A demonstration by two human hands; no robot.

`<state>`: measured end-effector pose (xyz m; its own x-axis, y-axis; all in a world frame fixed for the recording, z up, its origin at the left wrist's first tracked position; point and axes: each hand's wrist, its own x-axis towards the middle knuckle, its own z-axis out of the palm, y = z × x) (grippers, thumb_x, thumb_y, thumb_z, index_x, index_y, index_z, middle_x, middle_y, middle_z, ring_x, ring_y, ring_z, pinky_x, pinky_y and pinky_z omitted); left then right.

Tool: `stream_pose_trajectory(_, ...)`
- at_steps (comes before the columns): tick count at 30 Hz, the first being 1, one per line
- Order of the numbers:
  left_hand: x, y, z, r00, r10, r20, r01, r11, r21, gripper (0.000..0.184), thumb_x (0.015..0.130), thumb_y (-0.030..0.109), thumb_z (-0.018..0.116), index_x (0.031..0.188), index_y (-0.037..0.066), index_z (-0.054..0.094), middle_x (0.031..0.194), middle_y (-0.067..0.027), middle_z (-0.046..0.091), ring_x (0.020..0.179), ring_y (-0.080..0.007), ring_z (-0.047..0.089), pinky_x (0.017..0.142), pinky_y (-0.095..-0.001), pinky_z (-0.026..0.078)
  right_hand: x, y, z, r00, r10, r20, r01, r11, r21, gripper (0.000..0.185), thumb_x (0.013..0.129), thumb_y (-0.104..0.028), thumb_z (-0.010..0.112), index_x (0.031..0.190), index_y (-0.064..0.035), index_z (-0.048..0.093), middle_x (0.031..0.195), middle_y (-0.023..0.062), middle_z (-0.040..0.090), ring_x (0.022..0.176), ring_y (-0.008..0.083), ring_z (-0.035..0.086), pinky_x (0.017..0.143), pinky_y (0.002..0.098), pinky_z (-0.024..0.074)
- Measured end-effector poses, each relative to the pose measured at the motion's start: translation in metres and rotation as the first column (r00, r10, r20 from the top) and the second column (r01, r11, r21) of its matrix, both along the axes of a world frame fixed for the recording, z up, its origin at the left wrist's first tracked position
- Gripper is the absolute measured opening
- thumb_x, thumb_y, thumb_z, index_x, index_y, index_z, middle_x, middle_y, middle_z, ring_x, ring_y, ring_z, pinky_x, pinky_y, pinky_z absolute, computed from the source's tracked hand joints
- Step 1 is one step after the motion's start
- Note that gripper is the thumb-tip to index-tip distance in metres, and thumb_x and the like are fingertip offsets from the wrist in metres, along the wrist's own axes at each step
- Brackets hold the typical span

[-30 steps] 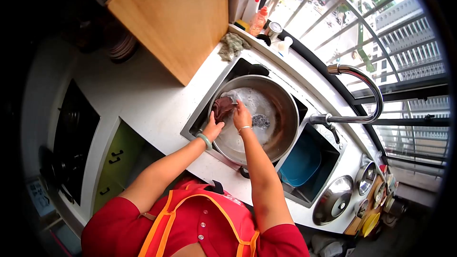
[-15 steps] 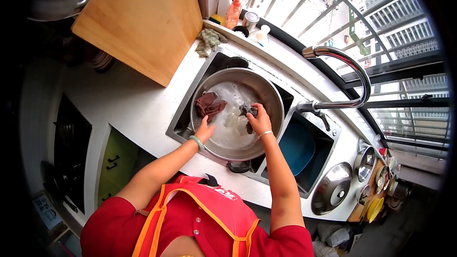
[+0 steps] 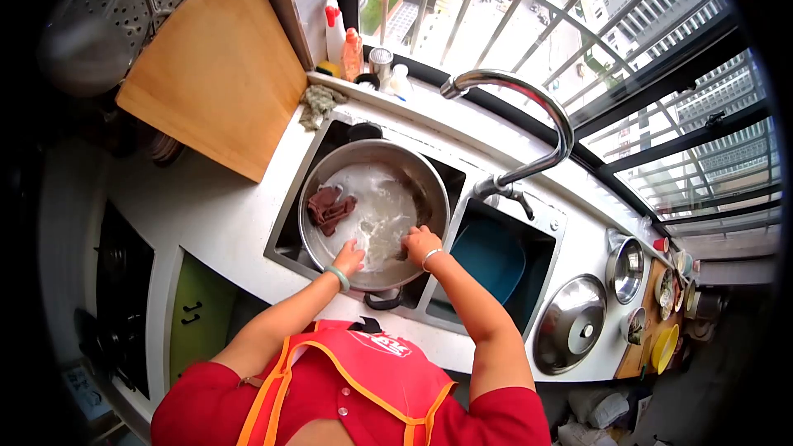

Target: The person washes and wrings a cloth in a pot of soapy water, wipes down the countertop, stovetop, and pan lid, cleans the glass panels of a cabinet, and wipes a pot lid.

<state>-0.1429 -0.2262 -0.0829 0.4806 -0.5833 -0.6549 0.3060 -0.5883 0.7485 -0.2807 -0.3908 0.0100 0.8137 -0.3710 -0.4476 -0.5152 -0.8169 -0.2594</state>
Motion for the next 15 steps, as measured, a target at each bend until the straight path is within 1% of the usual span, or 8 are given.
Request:
stream_pose_trajectory(1,0.010,-0.006,0.022,0.966,-0.067,-0.251,0.082,0.996,0.047,0.066,0.079,0.016,0.053,0.136,0.005,0.022,0.133,-0.0189,0.029,0.106,-0.0254,0.047,0.079,-0.0354,0.048,0.009,-0.007,0.018,0.991,-0.072,0.112,0.068,0.997,0.040,0.017,0.070,-0.014,0.058,0.085,-0.0170,0.065,0.092,0.0104,0.055,0.091,0.0305,0.051,0.082,0.0372,0.0438)
stream_pose_trajectory(2,0.010,-0.007,0.025,0.966,-0.062,-0.249,0.075,0.996,0.043,0.066,0.079,0.016,0.053,0.136,0.005,0.022,0.133,-0.0189,0.029,0.106,-0.0254,0.047,0.079,-0.0354,0.048,0.012,-0.009,0.034,0.967,-0.148,0.210,0.129,0.987,0.100,0.017,0.070,-0.014,0.058,0.085,-0.0167,0.065,0.092,0.0106,0.055,0.091,0.0307,0.051,0.082,0.0374,0.0437)
stream_pose_trajectory(4,0.012,-0.004,0.027,0.979,-0.104,-0.177,0.118,0.991,0.070,0.065,0.078,0.014,0.053,0.135,0.005,0.022,0.127,-0.0160,0.034,0.100,-0.0226,0.049,0.078,-0.0352,0.048,0.020,-0.034,0.061,0.881,-0.124,0.457,0.112,0.992,0.054,0.015,0.071,-0.014,0.059,0.085,-0.0140,0.064,0.090,0.0110,0.055,0.089,0.0310,0.052,0.078,0.0390,0.0453)
stream_pose_trajectory(7,0.011,-0.003,0.015,0.981,-0.059,-0.185,0.072,0.995,0.064,0.063,0.078,0.013,0.053,0.134,0.004,0.025,0.120,-0.0127,0.039,0.097,-0.0207,0.049,0.078,-0.0352,0.048,0.030,-0.089,0.104,0.834,-0.170,0.524,0.208,0.978,-0.014,0.016,0.071,-0.013,0.058,0.086,-0.0131,0.065,0.092,0.0102,0.057,0.089,0.0298,0.052,0.079,0.0387,0.0447)
stream_pose_trajectory(11,0.009,0.007,-0.025,0.992,-0.031,-0.119,0.038,0.998,0.055,0.062,0.078,0.012,0.054,0.133,0.004,0.027,0.116,-0.0111,0.041,0.097,-0.0202,0.049,0.078,-0.0351,0.048,0.027,-0.158,0.096,0.895,-0.273,0.352,0.338,0.931,-0.139,0.019,0.074,-0.018,0.057,0.092,-0.0155,0.064,0.100,0.0081,0.055,0.098,0.0291,0.050,0.083,0.0385,0.0439)
stream_pose_trajectory(12,0.008,0.007,-0.013,0.994,-0.022,-0.108,0.029,0.998,0.057,0.062,0.078,0.012,0.054,0.133,0.004,0.027,0.116,-0.0111,0.041,0.097,-0.0202,0.049,0.078,-0.0351,0.048,0.027,-0.171,0.089,0.905,-0.313,0.289,0.363,0.921,-0.140,0.021,0.074,-0.019,0.057,0.094,-0.0163,0.064,0.102,0.0075,0.055,0.100,0.0288,0.049,0.085,0.0389,0.0437)
stream_pose_trajectory(14,0.005,0.008,0.024,0.980,0.124,-0.155,-0.119,0.992,0.039,0.059,0.077,0.020,0.055,0.129,0.001,0.033,0.120,-0.0211,0.043,0.085,-0.0216,0.055,0.067,-0.0290,0.048,0.027,-0.181,0.071,0.912,-0.368,0.181,0.403,0.886,-0.228,0.027,0.074,-0.022,0.057,0.100,-0.0185,0.062,0.112,0.0058,0.053,0.107,0.0288,0.047,0.086,0.0406,0.0429)
stream_pose_trajectory(15,0.012,0.010,0.016,0.979,0.098,-0.181,-0.093,0.995,0.037,0.063,0.078,0.020,0.055,0.132,0.003,0.027,0.124,-0.0190,0.038,0.088,-0.0224,0.053,0.068,-0.0295,0.048,0.037,-0.159,0.101,0.935,-0.335,0.116,0.355,0.872,-0.338,0.031,0.075,-0.025,0.057,0.106,-0.0178,0.059,0.120,0.0057,0.049,0.110,0.0288,0.045,0.087,0.0423,0.0427)
